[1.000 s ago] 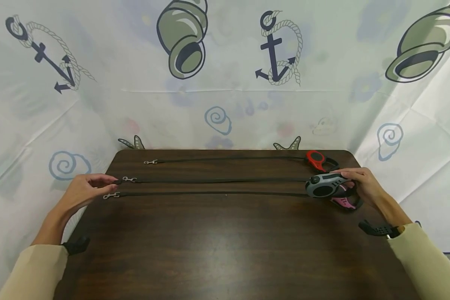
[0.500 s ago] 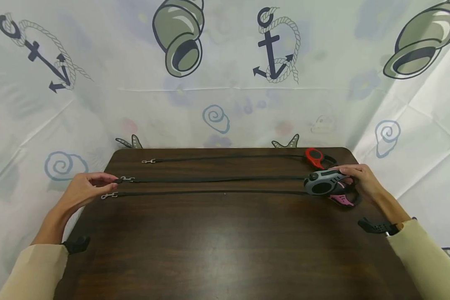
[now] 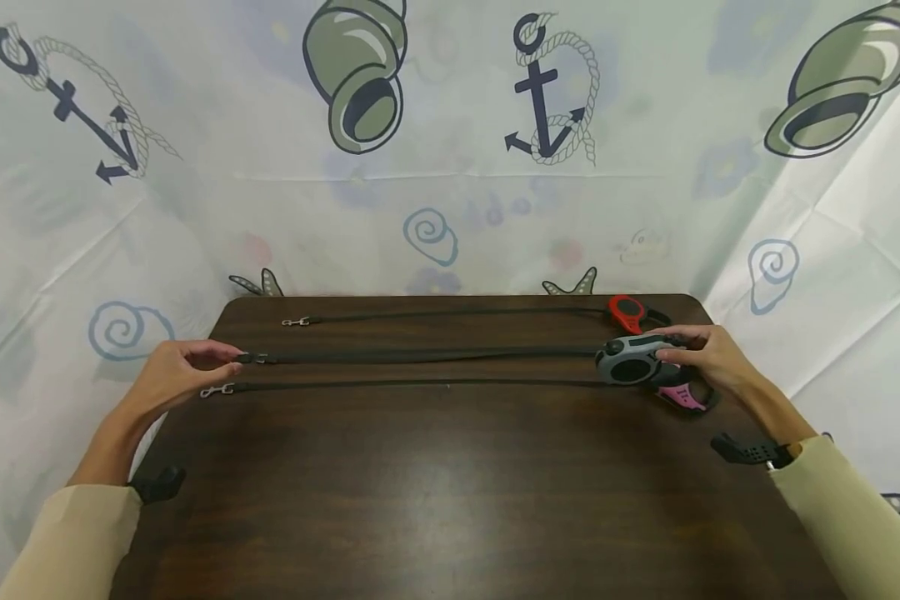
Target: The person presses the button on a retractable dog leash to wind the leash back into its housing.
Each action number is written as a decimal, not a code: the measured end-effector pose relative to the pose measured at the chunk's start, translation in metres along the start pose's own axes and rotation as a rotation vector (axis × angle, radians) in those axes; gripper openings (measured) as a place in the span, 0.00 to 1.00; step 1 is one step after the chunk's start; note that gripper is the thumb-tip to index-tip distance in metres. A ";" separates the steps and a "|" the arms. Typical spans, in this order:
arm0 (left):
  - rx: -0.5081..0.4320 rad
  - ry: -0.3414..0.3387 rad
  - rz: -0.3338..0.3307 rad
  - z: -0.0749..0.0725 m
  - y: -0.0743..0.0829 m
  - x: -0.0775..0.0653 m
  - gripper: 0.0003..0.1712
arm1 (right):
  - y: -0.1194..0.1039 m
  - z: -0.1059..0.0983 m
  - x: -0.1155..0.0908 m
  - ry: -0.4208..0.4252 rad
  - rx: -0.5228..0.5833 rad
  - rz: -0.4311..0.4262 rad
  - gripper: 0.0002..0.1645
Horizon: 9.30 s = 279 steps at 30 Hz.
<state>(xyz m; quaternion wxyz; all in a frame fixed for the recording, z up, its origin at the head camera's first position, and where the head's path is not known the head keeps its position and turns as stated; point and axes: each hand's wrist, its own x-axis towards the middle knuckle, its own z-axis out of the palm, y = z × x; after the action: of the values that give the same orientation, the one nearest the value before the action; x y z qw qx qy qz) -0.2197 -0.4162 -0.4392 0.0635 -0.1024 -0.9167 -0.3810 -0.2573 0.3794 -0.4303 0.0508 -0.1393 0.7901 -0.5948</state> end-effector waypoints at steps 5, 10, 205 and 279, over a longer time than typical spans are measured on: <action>0.021 -0.002 0.020 0.004 0.004 0.001 0.15 | -0.002 0.006 0.001 0.017 -0.084 -0.010 0.19; 0.043 -0.001 0.005 0.006 0.010 0.002 0.16 | -0.006 0.011 0.001 0.017 -0.100 -0.007 0.20; -0.219 -0.130 0.518 0.170 0.155 0.051 0.09 | -0.055 0.205 0.051 -0.260 0.083 -0.149 0.23; -0.169 -0.457 0.261 0.245 0.162 0.049 0.21 | 0.014 0.203 0.038 -0.250 -0.003 0.189 0.33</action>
<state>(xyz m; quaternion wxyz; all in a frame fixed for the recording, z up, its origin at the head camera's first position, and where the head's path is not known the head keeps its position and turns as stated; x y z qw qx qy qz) -0.2385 -0.1239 -0.4904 -0.1052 -0.3080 -0.8511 -0.4120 -0.2456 0.1845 -0.4987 0.2046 -0.1374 0.7879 -0.5643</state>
